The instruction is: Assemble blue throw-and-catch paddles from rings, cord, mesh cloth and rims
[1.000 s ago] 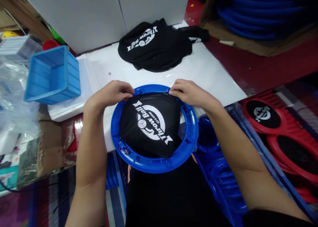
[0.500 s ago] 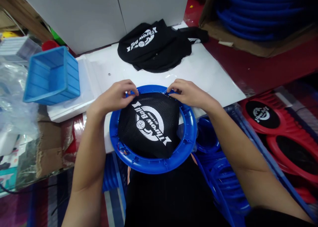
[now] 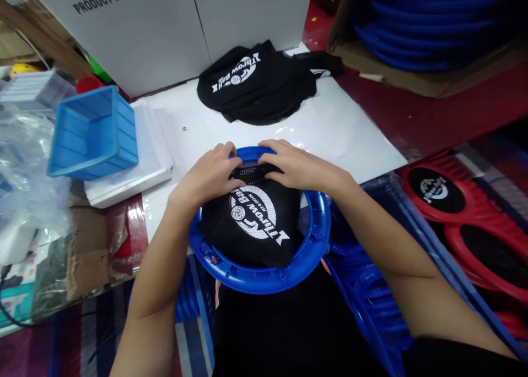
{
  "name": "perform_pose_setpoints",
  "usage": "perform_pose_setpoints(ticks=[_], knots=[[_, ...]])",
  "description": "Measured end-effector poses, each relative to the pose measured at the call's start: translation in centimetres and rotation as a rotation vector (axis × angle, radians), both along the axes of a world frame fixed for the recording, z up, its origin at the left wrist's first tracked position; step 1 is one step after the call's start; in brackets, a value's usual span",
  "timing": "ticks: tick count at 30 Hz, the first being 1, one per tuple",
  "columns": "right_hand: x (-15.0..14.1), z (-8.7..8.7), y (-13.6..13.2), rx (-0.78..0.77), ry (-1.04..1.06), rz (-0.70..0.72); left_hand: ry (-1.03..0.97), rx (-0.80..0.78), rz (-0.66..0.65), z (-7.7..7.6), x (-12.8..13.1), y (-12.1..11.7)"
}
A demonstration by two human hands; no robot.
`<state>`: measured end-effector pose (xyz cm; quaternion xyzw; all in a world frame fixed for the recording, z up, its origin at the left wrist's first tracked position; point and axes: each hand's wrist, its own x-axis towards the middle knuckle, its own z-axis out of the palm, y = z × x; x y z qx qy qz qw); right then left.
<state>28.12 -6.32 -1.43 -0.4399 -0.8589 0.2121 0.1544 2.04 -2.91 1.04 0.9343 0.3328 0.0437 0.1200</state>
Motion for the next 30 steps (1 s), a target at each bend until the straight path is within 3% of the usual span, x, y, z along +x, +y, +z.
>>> perform_pose_setpoints(ticks=[7,15,23,30], knots=[[1.9,1.0,2.2,-0.229,0.231,0.012,-0.317,-0.388,0.216,-0.2,-0.7,1.5],[2.0,-0.5,1.7,-0.375,0.537,-0.177,-0.413,-0.435,0.307,0.1,-0.6,1.7],[2.1,-0.3,2.9,-0.305,0.378,-0.106,-0.52,-0.568,0.359,-0.8,-1.1,2.5],[2.0,-0.4,3.3,-0.267,0.302,-0.091,-0.484,-0.473,0.312,-0.8,-1.2,2.4]])
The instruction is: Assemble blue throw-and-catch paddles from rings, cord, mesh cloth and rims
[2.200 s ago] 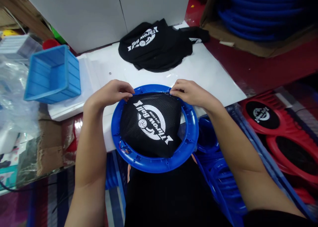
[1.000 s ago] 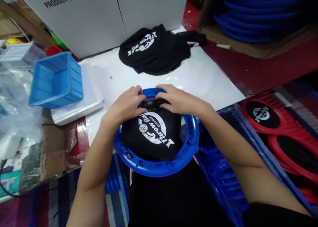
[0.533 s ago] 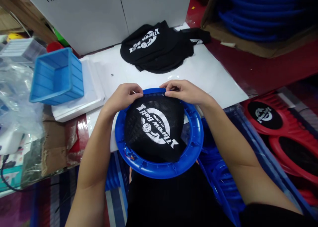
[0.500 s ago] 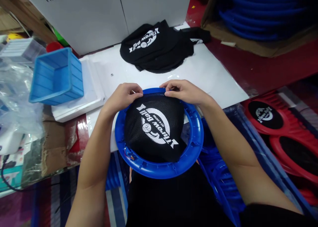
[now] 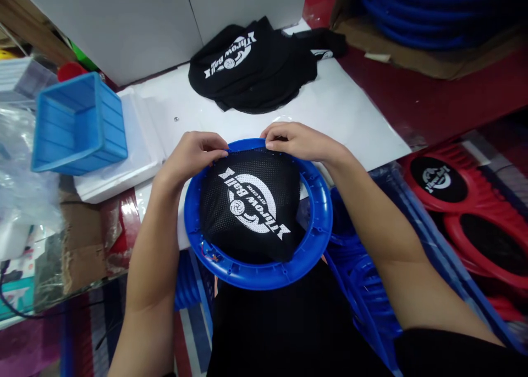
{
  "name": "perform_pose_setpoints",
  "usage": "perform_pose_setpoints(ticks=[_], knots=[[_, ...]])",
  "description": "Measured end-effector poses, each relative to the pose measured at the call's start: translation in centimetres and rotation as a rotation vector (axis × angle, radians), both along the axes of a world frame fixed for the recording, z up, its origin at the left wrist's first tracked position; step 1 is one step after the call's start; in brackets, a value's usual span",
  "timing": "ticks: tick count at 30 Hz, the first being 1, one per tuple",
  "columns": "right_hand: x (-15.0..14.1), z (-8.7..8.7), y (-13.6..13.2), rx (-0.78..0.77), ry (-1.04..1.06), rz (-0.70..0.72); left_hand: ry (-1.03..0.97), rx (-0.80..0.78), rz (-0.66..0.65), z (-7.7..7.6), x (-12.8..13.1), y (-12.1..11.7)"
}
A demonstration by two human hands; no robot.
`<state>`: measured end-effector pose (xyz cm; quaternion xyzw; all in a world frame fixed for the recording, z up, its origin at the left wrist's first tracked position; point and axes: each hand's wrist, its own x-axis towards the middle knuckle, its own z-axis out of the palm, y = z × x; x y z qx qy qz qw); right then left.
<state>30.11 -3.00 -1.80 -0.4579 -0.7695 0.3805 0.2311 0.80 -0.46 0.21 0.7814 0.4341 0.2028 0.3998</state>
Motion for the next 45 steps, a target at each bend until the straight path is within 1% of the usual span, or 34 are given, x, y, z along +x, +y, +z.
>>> perform_pose_setpoints(ticks=[7,9,11,13,15,18,21,25,28,30,34,40,45], knots=[[-0.9,0.1,-0.9,0.161,-0.161,-0.074,0.062,0.027,-0.105,0.3,-0.2,0.3],[-0.8,0.4,-1.0,0.156,-0.163,-0.08,0.096,0.075,-0.139,0.6,0.1,0.0],[-0.7,0.6,-1.1,0.114,-0.088,-0.094,0.134,0.167,-0.164,0.9,0.5,-0.6],[-0.8,0.7,-1.2,0.102,0.008,-0.092,0.21,0.303,-0.179,1.1,1.3,-1.3],[-1.2,0.6,-1.5,0.177,0.032,-0.055,0.329,0.464,-0.19,1.1,2.0,-2.1],[-2.1,0.1,-2.1,0.348,-0.06,0.024,0.48,0.66,-0.232,0.8,2.8,-2.8],[-2.5,-0.2,-2.5,0.434,-0.143,0.086,0.508,0.749,-0.318,0.6,3.0,-3.0],[-2.3,0.1,-2.5,0.471,-0.226,0.161,0.506,0.789,-0.373,0.5,3.0,-3.0],[-2.4,0.4,-2.5,0.466,-0.261,0.19,0.507,0.795,-0.364,0.3,3.0,-3.0],[-2.6,0.4,-2.5,0.441,-0.254,0.187,0.482,0.757,-0.338,0.2,3.0,-3.0],[-3.3,0.2,-2.1,0.375,-0.206,0.126,0.381,0.635,-0.279,-0.3,2.7,-2.8],[-3.7,0.3,-1.8,0.358,-0.201,0.072,0.257,0.507,-0.239,-0.4,2.5,-2.3],[-3.8,0.2,-2.1,0.33,-0.2,-0.008,0.123,0.325,-0.123,-0.1,2.7,-1.8]])
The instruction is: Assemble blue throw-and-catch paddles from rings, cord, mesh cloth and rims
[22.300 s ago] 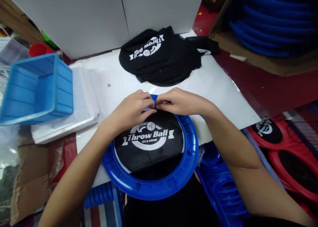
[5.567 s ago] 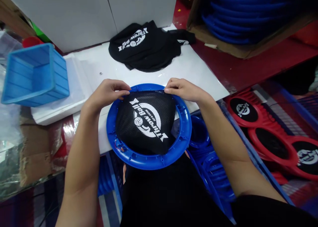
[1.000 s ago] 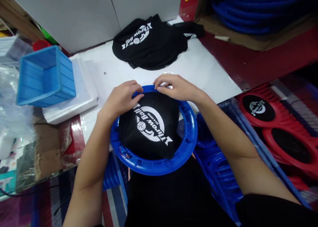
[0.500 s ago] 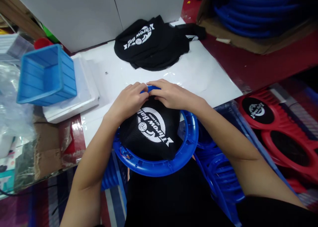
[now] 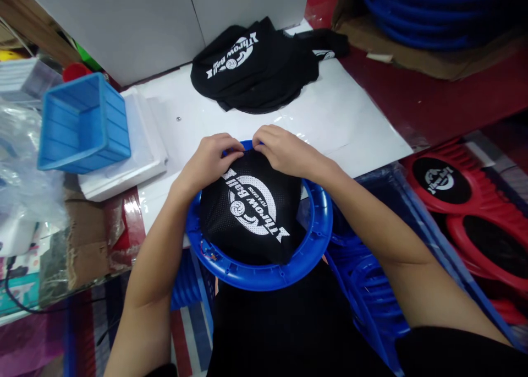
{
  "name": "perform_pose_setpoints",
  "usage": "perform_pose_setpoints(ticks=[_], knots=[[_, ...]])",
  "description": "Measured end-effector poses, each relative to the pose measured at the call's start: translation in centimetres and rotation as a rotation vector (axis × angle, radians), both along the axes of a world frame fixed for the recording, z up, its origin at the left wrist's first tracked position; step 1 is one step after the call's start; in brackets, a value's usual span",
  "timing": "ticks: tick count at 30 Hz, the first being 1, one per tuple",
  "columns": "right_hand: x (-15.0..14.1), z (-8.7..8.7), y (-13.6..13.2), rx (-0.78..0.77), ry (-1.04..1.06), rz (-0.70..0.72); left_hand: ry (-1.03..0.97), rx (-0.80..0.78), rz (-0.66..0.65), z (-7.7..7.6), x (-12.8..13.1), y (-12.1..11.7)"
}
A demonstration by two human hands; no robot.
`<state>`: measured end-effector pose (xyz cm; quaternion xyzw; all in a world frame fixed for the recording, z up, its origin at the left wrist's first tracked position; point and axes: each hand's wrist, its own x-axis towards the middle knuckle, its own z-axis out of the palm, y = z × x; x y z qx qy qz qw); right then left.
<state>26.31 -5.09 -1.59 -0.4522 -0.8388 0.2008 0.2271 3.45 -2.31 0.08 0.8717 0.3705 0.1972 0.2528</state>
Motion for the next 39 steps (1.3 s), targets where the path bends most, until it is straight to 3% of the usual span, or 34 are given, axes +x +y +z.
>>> perform_pose_setpoints(ticks=[4,9,16,28,34,39], knots=[[-0.2,-0.3,0.6,-0.021,-0.002,-0.039,-0.035,-0.191,0.08,0.2,-0.2,1.4],[-0.1,-0.1,1.9,-0.128,-0.006,-0.034,0.023,-0.376,0.034,1.0,-0.1,2.9],[0.4,-0.7,2.6,-0.15,0.057,-0.02,-0.078,-0.349,0.02,0.5,0.0,2.8],[0.4,-1.5,2.6,-0.152,0.111,-0.085,-0.069,-0.275,0.029,-0.3,0.0,2.3],[-0.2,-1.0,1.9,-0.13,0.034,-0.122,0.039,-0.101,0.032,-0.6,0.6,2.1],[-1.0,-1.0,2.0,-0.031,-0.162,-0.139,0.144,-0.02,-0.02,-0.5,0.9,2.4]])
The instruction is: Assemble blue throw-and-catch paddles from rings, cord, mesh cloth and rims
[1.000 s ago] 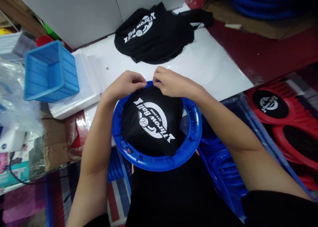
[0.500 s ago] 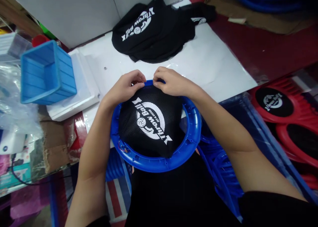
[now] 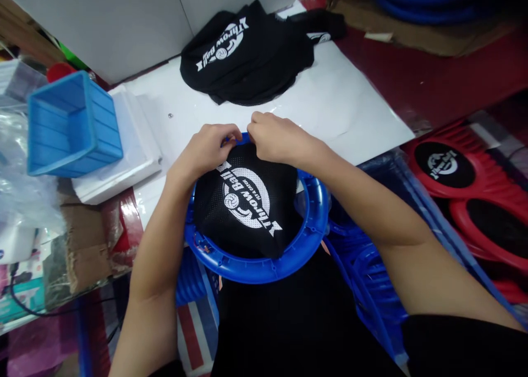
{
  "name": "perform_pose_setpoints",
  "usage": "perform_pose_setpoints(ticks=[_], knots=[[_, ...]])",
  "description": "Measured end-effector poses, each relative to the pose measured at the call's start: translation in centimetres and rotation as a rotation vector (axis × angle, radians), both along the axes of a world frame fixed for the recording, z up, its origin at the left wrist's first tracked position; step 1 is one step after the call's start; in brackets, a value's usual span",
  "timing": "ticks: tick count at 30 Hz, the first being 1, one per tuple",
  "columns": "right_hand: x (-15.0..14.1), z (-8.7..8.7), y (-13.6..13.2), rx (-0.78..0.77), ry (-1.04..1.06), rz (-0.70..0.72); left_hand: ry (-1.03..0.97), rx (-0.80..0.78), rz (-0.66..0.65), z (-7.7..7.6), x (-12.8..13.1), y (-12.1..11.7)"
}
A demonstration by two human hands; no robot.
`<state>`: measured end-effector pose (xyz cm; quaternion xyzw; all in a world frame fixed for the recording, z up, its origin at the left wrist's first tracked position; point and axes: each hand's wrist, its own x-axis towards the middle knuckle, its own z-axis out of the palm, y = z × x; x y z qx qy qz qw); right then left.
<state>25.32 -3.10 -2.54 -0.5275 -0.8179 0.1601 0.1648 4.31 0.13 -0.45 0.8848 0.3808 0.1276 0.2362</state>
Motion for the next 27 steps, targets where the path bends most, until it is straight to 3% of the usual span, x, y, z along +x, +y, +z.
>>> perform_pose_setpoints(ticks=[3,7,9,12,15,18,22,25,27], knots=[[0.4,0.3,1.0,-0.035,-0.045,0.046,-0.007,-0.029,-0.049,0.2,-0.4,0.2],[2.3,1.8,-0.5,-0.061,0.149,0.06,-0.069,-0.05,-0.083,0.8,-1.8,-0.7],[3.2,2.6,-3.7,0.035,0.251,-0.014,-0.043,-0.033,-0.119,1.1,-2.4,-1.4],[3.7,3.1,-10.8,0.144,0.24,-0.156,0.066,0.034,-0.108,1.3,-2.4,-2.3],[3.2,2.5,-17.8,0.082,0.179,-0.265,0.212,0.147,0.054,1.1,-1.4,-2.9],[2.8,1.4,-21.1,-0.053,0.156,-0.347,0.317,0.299,0.192,0.9,-1.0,-3.2],[4.2,0.5,-19.1,-0.233,0.163,-0.405,0.426,0.404,0.104,1.6,-3.1,-4.2],[5.5,0.7,-16.2,-0.168,0.088,-0.327,0.465,0.277,0.085,3.2,-4.6,-5.0],[5.8,1.2,-14.7,-0.085,-0.025,-0.261,0.422,0.182,0.087,4.1,-4.2,-5.1]])
